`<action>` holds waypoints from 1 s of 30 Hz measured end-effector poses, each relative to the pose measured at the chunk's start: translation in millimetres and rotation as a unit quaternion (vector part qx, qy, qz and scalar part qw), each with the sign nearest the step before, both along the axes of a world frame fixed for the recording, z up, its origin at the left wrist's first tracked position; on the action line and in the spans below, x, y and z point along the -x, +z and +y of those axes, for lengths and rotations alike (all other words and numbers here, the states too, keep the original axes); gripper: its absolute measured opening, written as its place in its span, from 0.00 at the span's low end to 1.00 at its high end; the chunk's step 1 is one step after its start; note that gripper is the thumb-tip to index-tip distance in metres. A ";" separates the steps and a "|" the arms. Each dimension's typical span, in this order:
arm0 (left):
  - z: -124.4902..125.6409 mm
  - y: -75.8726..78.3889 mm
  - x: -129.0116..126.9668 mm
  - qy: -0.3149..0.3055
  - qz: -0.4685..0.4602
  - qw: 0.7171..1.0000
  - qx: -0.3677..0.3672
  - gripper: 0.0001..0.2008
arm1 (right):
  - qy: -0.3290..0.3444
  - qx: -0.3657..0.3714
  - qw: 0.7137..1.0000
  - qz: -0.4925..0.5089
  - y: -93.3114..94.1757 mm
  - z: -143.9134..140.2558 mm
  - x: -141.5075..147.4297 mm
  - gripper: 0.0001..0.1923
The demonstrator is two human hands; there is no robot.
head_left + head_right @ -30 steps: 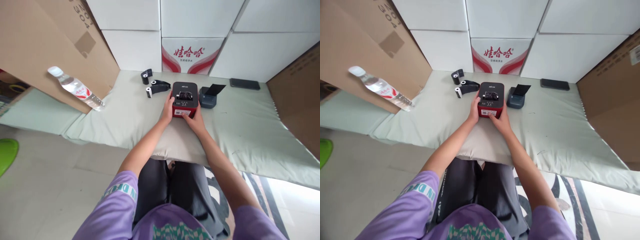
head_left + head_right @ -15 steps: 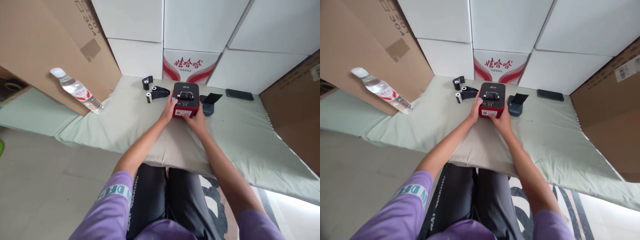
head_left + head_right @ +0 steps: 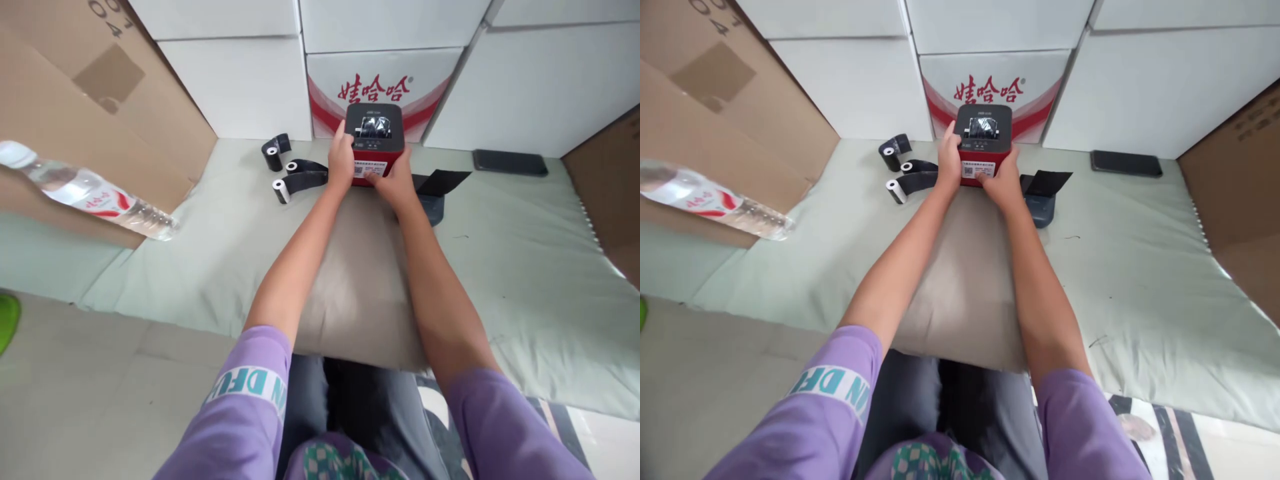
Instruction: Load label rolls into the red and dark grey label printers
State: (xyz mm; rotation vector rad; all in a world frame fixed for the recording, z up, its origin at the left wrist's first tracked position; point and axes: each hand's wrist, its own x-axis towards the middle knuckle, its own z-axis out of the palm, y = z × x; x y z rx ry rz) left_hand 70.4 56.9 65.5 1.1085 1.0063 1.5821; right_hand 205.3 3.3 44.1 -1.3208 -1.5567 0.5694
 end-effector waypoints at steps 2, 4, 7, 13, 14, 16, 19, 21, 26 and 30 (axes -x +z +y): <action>-3.9 -7.2 -2.0 0.005 0.023 1.000 -0.001 0.29 | -0.012 0.000 1.000 0.006 -12.1 3.4 -0.4 0.50; -7.0 -11.5 -3.0 0.002 0.031 0.999 0.010 0.29 | -0.026 0.005 1.000 0.009 -21.9 5.9 0.4 0.51; -6.8 -15.7 -3.0 0.002 0.026 0.999 0.031 0.29 | -0.036 0.017 0.999 0.004 -30.9 7.8 1.4 0.52; -37.7 -18.7 -3.4 0.013 0.027 0.999 0.010 0.30 | -0.077 0.060 0.995 -0.001 -13.0 -3.0 9.3 0.49; -54.9 -20.9 -2.7 0.024 0.050 0.998 -0.012 0.30 | -0.087 0.056 0.995 -0.007 -4.5 -11.5 11.9 0.46; -97.7 -28.1 0.7 0.024 0.098 0.991 -0.084 0.29 | -0.092 0.028 0.995 -0.024 14.8 -37.9 15.0 0.37; -159.7 -40.4 11.3 -0.054 0.163 0.978 -0.121 0.27 | -0.090 0.009 0.994 -0.056 38.2 -91.3 7.7 0.20; -182.5 -44.4 20.4 -0.079 0.172 0.977 -0.100 0.26 | -0.117 -0.002 0.990 -0.083 42.5 -120.0 -5.4 0.13; -172.4 -44.3 39.7 -0.077 0.194 0.973 -0.094 0.23 | -0.306 -0.036 0.941 -0.141 10.8 -121.8 -35.7 0.33; -156.4 -49.8 44.5 -0.017 0.274 0.959 -0.076 0.20 | -0.300 0.064 0.938 -0.163 -14.5 -100.2 -37.6 0.59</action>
